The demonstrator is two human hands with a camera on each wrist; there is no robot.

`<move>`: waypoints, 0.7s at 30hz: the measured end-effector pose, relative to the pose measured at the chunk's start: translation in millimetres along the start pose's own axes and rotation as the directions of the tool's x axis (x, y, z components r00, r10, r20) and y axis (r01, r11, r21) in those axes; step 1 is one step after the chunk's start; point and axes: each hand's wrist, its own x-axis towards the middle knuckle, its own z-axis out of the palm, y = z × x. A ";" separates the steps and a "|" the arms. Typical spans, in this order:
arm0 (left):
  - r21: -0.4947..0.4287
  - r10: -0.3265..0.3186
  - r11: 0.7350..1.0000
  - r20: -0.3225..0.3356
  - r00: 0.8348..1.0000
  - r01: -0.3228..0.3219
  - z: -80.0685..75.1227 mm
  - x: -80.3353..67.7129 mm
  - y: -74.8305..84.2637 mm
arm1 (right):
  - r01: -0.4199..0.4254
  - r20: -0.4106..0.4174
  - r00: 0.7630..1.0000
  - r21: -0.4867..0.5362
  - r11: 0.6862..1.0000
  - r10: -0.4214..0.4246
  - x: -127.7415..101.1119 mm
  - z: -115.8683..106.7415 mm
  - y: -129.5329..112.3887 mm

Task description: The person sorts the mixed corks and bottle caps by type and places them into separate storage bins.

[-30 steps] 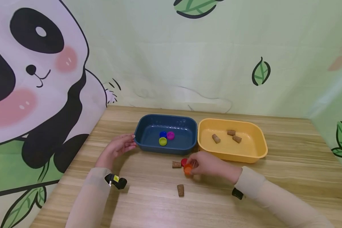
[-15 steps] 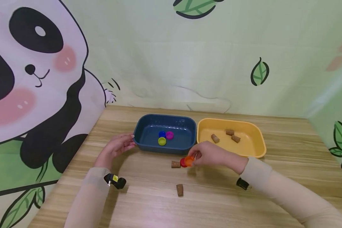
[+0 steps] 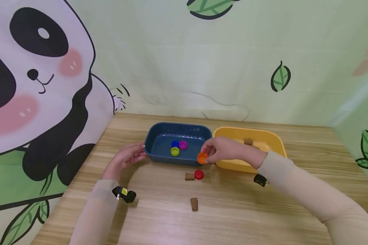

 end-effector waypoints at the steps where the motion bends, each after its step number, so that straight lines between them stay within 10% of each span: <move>1: 0.000 -0.001 1.000 0.001 1.000 0.001 -0.2 0.1 -0.2 | 0.003 0.000 1.000 0.009 1.000 -0.003 1.1 -2.0 -0.1; 21: 0.013 -0.005 1.000 -0.002 1.000 0.005 0.3 0.8 -0.1 | -0.008 -0.030 1.000 -0.014 1.000 0.008 14.1 -29.5 -5.5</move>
